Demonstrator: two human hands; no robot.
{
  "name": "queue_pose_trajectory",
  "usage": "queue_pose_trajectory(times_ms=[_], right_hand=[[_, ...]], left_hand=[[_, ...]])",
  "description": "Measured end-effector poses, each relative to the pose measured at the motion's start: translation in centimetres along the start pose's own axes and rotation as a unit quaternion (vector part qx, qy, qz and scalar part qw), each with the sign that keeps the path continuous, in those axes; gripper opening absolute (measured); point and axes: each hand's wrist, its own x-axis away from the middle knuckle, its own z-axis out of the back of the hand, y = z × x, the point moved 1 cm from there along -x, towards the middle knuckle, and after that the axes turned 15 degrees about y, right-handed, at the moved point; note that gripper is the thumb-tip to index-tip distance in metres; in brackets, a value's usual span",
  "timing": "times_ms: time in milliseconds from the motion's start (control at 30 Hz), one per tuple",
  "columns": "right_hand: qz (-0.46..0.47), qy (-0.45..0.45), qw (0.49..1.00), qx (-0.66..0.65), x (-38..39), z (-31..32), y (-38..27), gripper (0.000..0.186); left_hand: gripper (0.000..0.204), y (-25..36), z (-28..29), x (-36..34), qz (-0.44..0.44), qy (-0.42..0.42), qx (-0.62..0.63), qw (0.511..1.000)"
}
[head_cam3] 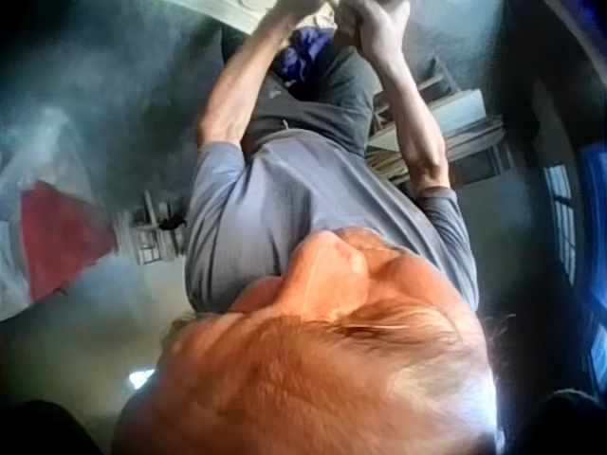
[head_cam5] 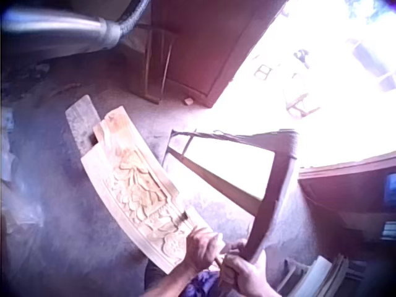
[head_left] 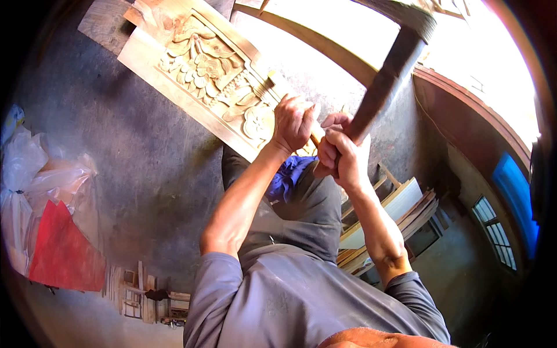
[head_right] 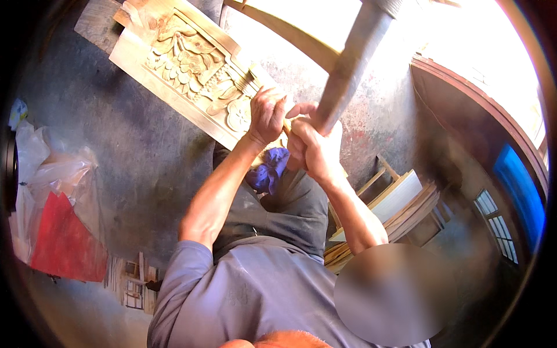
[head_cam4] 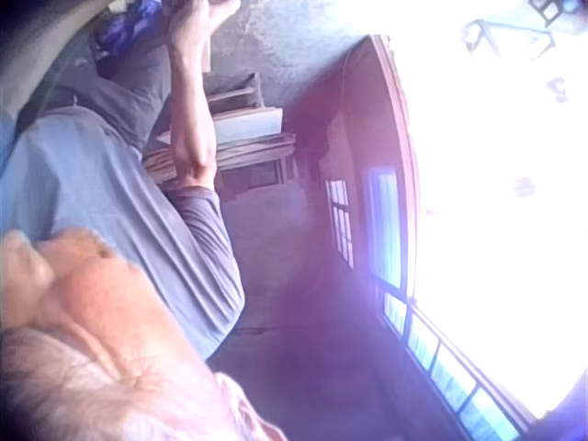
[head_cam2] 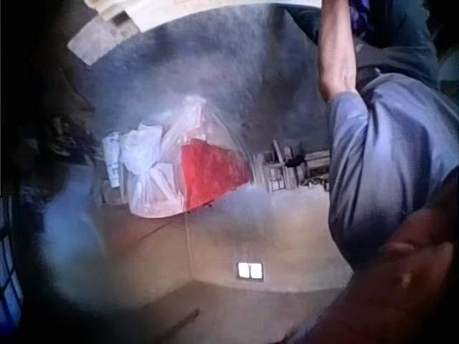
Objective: The person saws into a decorative wooden panel using a bow saw while holding the wood steady on a low bench with their feet and a blue cloth.
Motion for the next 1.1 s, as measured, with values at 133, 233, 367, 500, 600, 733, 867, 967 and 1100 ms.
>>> queue_pose_trajectory(times_ms=[133, 233, 367, 500, 600, 733, 867, 967, 1100], right_hand=[[-0.079, 0.020, 0.993, -0.088, 9.9, 8.7, -2.6, 0.020], [0.031, -0.010, 0.999, 0.037, 19.9, 12.3, -8.7, 0.036], [0.031, -0.023, 0.999, 0.002, 16.5, 12.2, -5.6, 0.030], [-0.017, 0.035, 0.997, -0.062, 4.3, 6.2, 0.7, 0.011], [0.003, 0.007, 1.000, -0.010, 1.7, 3.6, 0.8, 0.013], [0.007, 0.027, 1.000, 0.013, 12.7, 12.0, -2.9, 0.025], [0.060, -0.044, 0.997, 0.005, 18.1, 15.0, -6.8, 0.040], [0.057, -0.045, 0.997, -0.041, 12.2, 12.7, -3.0, 0.028], [0.031, -0.022, 0.998, -0.040, 1.6, 5.0, 2.8, 0.013]], left_hand=[[0.031, 10.7, -0.2, 2.4, 0.004, -0.006, 0.068, 0.998], [0.033, 22.4, 1.3, 3.5, 0.059, -0.044, 0.097, 0.993], [0.032, 18.7, 0.3, 4.3, 0.049, -0.052, 0.077, 0.995], [0.035, 4.3, -0.9, 2.4, -0.029, -0.014, 0.015, 0.999], [0.036, 1.6, -0.5, 1.4, 0.033, -0.034, 0.002, 0.999], [0.025, 14.2, -1.0, 4.7, 0.032, -0.040, 0.053, 0.997], [0.033, 22.2, -0.2, 4.5, 0.092, -0.050, 0.129, 0.986], [0.034, 15.2, -1.6, 5.1, 0.039, -0.036, 0.071, 0.996], [0.034, 1.4, -0.5, 2.9, 0.009, -0.033, -0.004, 0.999]])
